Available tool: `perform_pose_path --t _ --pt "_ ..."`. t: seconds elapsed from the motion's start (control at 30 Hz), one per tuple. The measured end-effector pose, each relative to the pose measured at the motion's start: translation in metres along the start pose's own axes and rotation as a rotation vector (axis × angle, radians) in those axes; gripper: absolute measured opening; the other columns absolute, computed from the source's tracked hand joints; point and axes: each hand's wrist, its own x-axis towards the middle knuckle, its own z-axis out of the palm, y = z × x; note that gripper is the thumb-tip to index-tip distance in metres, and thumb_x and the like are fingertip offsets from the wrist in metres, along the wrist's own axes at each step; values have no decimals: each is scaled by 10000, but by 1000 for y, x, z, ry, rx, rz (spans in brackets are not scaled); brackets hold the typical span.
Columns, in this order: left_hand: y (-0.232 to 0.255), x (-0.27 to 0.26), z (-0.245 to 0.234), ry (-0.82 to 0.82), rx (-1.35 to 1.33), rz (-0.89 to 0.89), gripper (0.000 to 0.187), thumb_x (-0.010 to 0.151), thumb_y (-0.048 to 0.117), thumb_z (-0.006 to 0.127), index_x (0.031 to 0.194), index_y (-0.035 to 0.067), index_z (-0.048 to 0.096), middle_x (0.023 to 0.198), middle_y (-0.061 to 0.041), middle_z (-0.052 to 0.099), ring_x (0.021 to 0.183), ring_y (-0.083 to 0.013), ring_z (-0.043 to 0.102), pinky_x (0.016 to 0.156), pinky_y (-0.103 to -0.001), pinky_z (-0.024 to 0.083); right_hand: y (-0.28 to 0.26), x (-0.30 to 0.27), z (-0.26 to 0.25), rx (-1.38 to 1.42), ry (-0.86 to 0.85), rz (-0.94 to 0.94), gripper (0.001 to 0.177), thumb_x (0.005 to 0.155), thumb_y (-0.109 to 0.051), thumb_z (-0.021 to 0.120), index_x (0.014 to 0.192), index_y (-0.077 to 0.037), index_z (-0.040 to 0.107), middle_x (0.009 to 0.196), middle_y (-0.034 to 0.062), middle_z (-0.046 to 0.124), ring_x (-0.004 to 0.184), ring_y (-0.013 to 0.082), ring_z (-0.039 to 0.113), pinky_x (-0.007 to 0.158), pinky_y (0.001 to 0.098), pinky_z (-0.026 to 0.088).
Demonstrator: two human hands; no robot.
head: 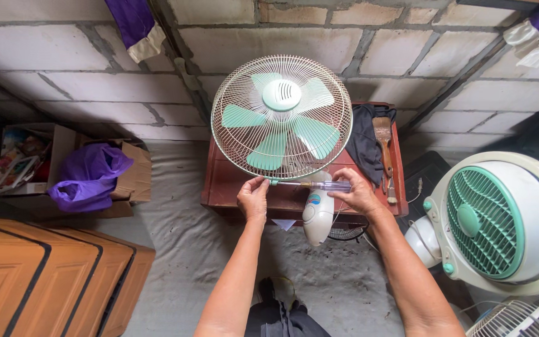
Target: The person cleans two electric fans by brushing the grilles and wiping them with a cloth. They handle a green fan and a white fan, using a brush and a dark cloth to remove dust from the surfaces.
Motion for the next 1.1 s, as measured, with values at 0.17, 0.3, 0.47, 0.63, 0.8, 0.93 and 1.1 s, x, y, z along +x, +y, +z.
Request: perform_pose_path --t 0.17,0.3,0.47,0.63,0.8,0.93,1.1 --pt "-8 5 1 0 -33 -26 244 824 34 823 1039 -25 725 971 -86 766 840 -130 732 778 -264 612 -8 1 1 -110 59 216 370 781 -275 853 1065 -78 722 984 50 729 904 157 691 839 323 561" --pt "-11 7 -1 -4 -57 -52 241 833 28 814 1049 -29 722 974 -88 762 839 -131 730 775 -262 610 -9 6 -1 -82 -82 425 313 930 -354 775 1098 -90 752 1014 92 800 953 154 747 878 313 573" --pt "-8 7 -2 -38 -96 -73 227 834 13 810 1033 -31 711 965 -87 752 836 -133 724 775 -257 611 -26 -2 0 -196 -56 244 492 701 -225 903 1118 -92 678 1013 92 717 966 176 692 869 338 555" --pt "-6 8 0 -44 -113 -114 227 833 18 811 1030 -24 706 961 -82 747 829 -125 718 767 -259 613 -35 -7 3 -233 75 75 425 723 -211 888 1093 -96 712 1019 61 715 940 184 710 848 341 577" --pt "-7 8 -3 -32 -113 -123 229 837 24 814 1033 -26 707 953 -80 740 818 -116 711 760 -263 622 -22 0 4 -86 -54 340 393 804 -316 849 1117 -103 747 1031 76 776 951 186 738 864 345 584" --pt "-7 10 -3 -20 -128 -112 239 836 26 814 1043 -19 703 946 -71 745 811 -112 705 747 -255 610 -21 6 3 -131 -143 416 424 839 -372 824 1154 -99 743 1052 107 776 970 205 731 872 356 573" --pt "-9 10 -3 31 -147 -161 237 828 29 823 1024 -21 699 929 -70 742 796 -108 696 730 -255 608 -35 -4 5 -250 -27 -41 531 682 -307 891 1107 -87 662 983 87 671 929 227 716 842 364 579"
